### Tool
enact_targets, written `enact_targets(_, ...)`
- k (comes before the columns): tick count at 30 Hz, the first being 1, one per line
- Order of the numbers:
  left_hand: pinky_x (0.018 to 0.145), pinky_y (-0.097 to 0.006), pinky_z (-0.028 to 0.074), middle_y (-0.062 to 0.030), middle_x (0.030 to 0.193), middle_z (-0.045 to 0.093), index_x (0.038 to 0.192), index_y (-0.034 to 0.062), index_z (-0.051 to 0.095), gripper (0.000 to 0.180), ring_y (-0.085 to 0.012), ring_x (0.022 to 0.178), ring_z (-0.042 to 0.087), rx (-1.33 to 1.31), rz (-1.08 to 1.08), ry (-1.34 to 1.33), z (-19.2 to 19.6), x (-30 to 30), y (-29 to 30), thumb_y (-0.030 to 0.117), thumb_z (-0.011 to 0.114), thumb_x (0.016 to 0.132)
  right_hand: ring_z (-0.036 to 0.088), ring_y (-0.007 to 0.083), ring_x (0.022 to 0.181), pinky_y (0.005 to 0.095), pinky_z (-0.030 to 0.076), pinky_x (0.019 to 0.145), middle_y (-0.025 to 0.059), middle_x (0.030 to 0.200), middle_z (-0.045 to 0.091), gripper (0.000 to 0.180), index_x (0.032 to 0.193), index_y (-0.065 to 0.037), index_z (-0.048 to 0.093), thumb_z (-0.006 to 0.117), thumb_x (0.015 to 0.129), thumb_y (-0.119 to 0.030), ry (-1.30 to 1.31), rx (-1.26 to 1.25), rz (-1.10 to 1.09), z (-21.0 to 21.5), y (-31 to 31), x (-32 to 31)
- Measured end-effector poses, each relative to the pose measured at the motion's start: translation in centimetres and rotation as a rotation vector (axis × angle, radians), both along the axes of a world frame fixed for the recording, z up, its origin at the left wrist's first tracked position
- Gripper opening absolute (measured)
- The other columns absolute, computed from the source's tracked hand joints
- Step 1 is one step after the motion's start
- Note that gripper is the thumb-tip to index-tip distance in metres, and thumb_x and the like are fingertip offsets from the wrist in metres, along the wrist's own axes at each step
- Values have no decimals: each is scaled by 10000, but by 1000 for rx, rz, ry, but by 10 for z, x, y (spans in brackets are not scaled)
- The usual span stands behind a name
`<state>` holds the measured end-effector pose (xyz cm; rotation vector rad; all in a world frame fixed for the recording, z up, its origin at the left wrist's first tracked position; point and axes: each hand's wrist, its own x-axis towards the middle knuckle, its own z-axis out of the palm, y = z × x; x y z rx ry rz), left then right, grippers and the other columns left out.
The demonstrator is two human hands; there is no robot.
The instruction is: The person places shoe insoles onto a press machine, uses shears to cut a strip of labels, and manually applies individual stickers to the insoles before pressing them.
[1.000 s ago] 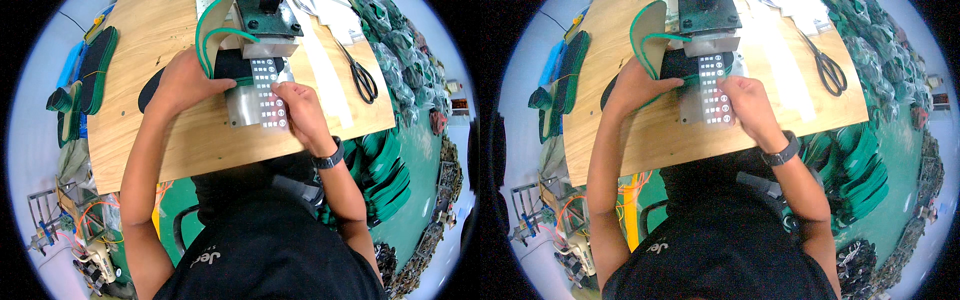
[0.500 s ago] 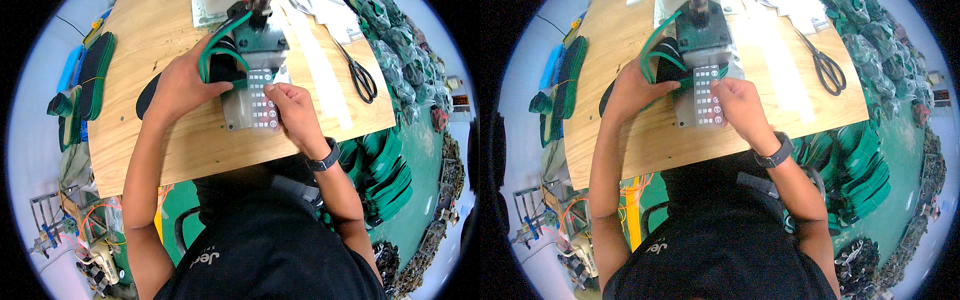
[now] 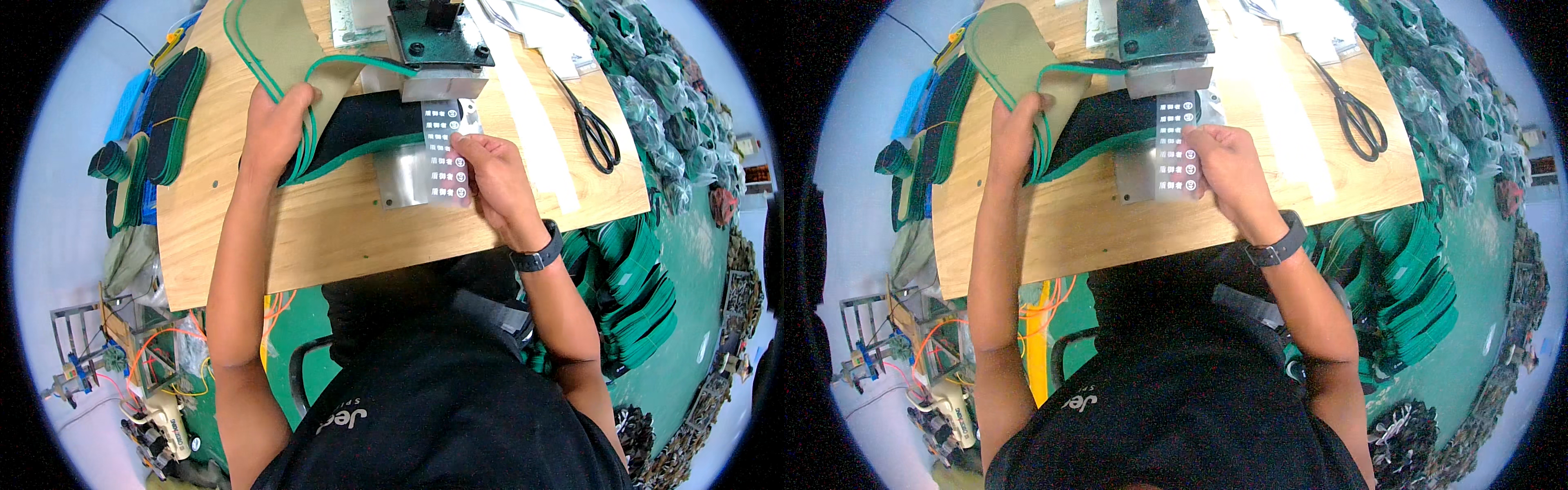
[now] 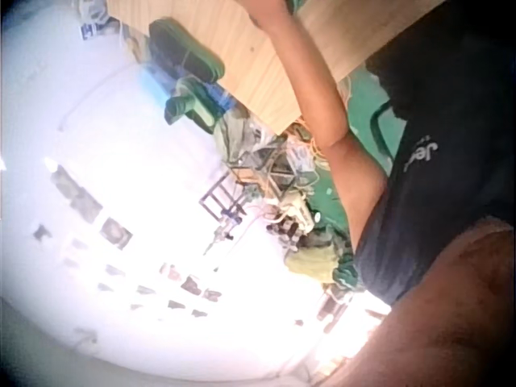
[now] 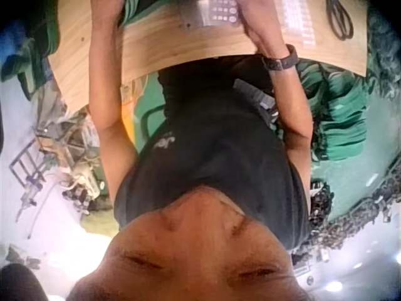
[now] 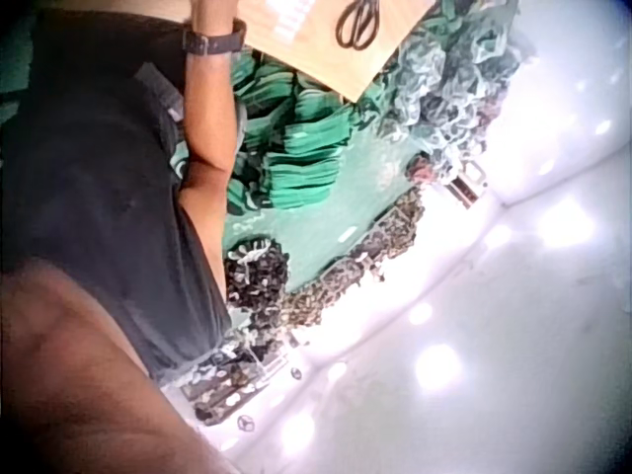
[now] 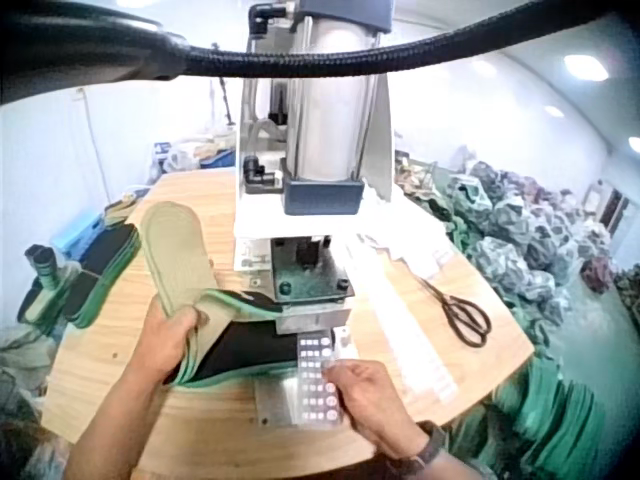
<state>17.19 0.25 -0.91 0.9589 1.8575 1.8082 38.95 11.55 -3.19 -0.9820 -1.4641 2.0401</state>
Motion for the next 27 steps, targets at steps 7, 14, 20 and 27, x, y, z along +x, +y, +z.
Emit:
enact_targets(7,779,-261,442,-49,936,616,1110,-12,573,374,-117,843,544,129,-135,4,1,5,4,190,662,808,552,76,503,200,422,451,39,647,621,230,774,-11,624,574,917,-183,-37,34,91,-7,9,1)
enact_targets(14,806,-268,446,-51,960,635,1134,8,576,381,-120,876,559,6,-98,143,1,5,3,223,665,833,470,77,412,211,353,362,40,568,574,300,690,-2,602,561,908,-203,-76,72,59,-7,8,-5)
enact_targets(20,810,-303,470,-96,982,667,1204,59,550,460,-189,898,614,-164,-110,326,-1,13,2,230,690,801,485,77,417,212,356,364,42,566,572,320,706,-7,607,572,911,-250,-112,72,78,-7,8,-8)
enact_targets(27,838,-407,494,-177,1014,647,1359,168,410,826,-370,962,606,-368,-259,660,-1,22,12,236,787,628,518,85,423,195,357,358,54,574,584,320,723,-5,607,573,907,-264,-147,-11,37,13,3,-3)
